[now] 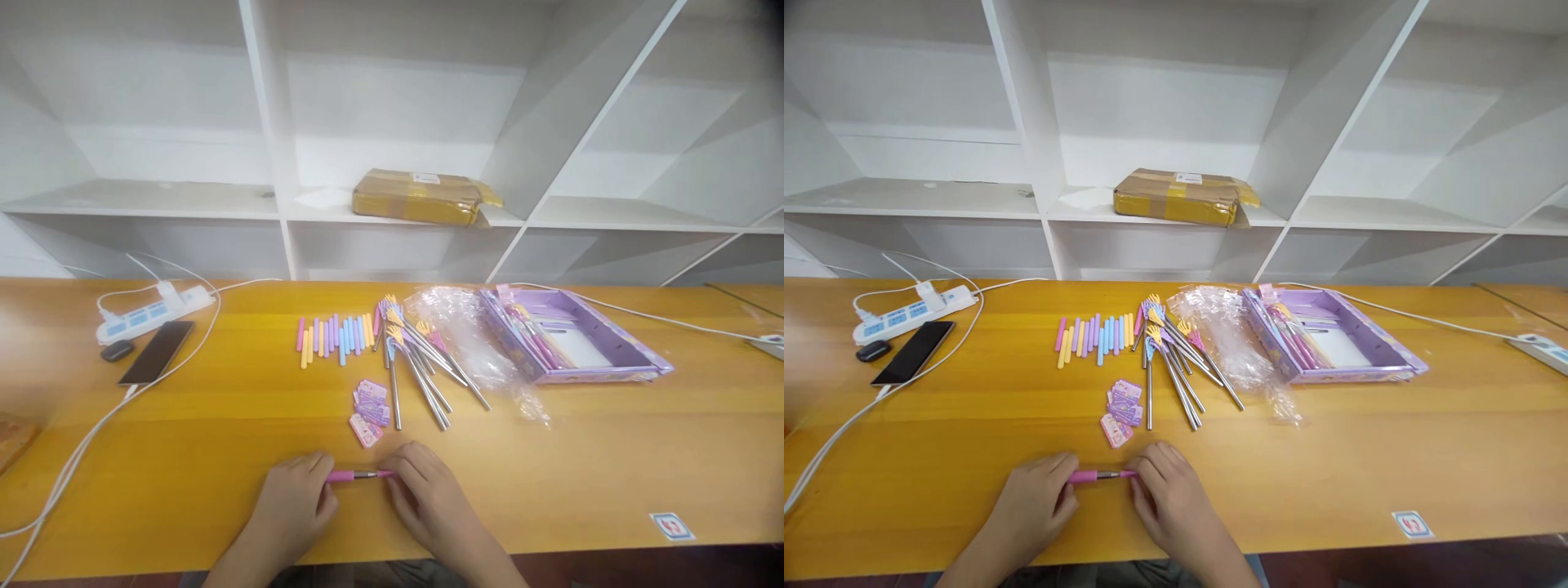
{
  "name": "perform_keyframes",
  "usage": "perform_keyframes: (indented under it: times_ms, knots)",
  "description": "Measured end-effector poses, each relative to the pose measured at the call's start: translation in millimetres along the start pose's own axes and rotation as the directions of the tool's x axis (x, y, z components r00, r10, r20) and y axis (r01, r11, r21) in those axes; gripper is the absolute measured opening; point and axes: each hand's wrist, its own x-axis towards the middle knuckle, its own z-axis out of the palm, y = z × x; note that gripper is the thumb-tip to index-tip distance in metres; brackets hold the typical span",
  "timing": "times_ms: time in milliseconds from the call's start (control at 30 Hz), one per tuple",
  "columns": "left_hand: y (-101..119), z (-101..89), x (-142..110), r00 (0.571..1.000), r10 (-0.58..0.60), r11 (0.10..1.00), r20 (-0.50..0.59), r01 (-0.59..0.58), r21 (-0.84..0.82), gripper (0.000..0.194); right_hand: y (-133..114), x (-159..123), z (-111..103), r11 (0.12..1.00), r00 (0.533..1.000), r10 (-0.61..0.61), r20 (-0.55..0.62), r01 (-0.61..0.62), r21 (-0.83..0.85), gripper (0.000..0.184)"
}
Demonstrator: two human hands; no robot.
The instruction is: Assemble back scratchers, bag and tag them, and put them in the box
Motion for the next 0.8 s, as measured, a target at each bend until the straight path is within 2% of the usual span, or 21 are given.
perform_keyframes:
  times_ms: [100, 200, 300, 433, 633, 700, 800]
  knots:
    - [-0.3, -2.3, -1.3, 0.997, 0.042, 0.999, -0.072, -0.041, 0.014, 0.017, -0.4, -1.2, 0.8, 0.999, 0.999, -0.027, -0.038, 0.026, -0.032, 0.024]
    - [2.0, -10.4, -4.0, 0.996, 0.031, 0.998, -0.081, -0.027, 0.053, 0.017, -5.2, -1.6, -3.3, 0.995, 0.994, -0.077, -0.081, 0.072, -0.072, 0.031]
    - [4.2, -23.0, -8.7, 0.996, 0.002, 0.992, -0.092, 0.009, 0.125, 0.015, -16.7, 1.5, -14.9, 0.99, 0.992, -0.085, -0.09, 0.074, -0.121, 0.034]
    - [9.1, -46.9, -7.4, 0.99, -0.031, 0.956, -0.136, 0.069, 0.285, 0.026, -32.2, 14.5, -30.6, 0.985, 0.994, -0.077, -0.078, 0.063, -0.16, 0.035]
    - [27.9, -79.8, 13.0, 0.993, -0.093, 0.928, -0.073, 0.113, 0.354, 0.028, -35.8, 36.3, -29.7, 0.968, 0.971, -0.05, -0.234, -0.011, -0.25, 0.033]
    - [33.1, -82.5, 14.0, 0.993, -0.11, 0.927, -0.049, 0.12, 0.355, 0.028, -34.5, 38.2, -29.8, 0.964, 0.969, -0.059, -0.24, -0.008, -0.267, 0.035]
    - [39.2, -80.5, 9.1, 0.992, -0.102, 0.926, -0.07, 0.12, 0.358, 0.026, -33.8, 36.0, -34.1, 0.965, 0.97, -0.087, -0.227, 0.026, -0.26, 0.04]
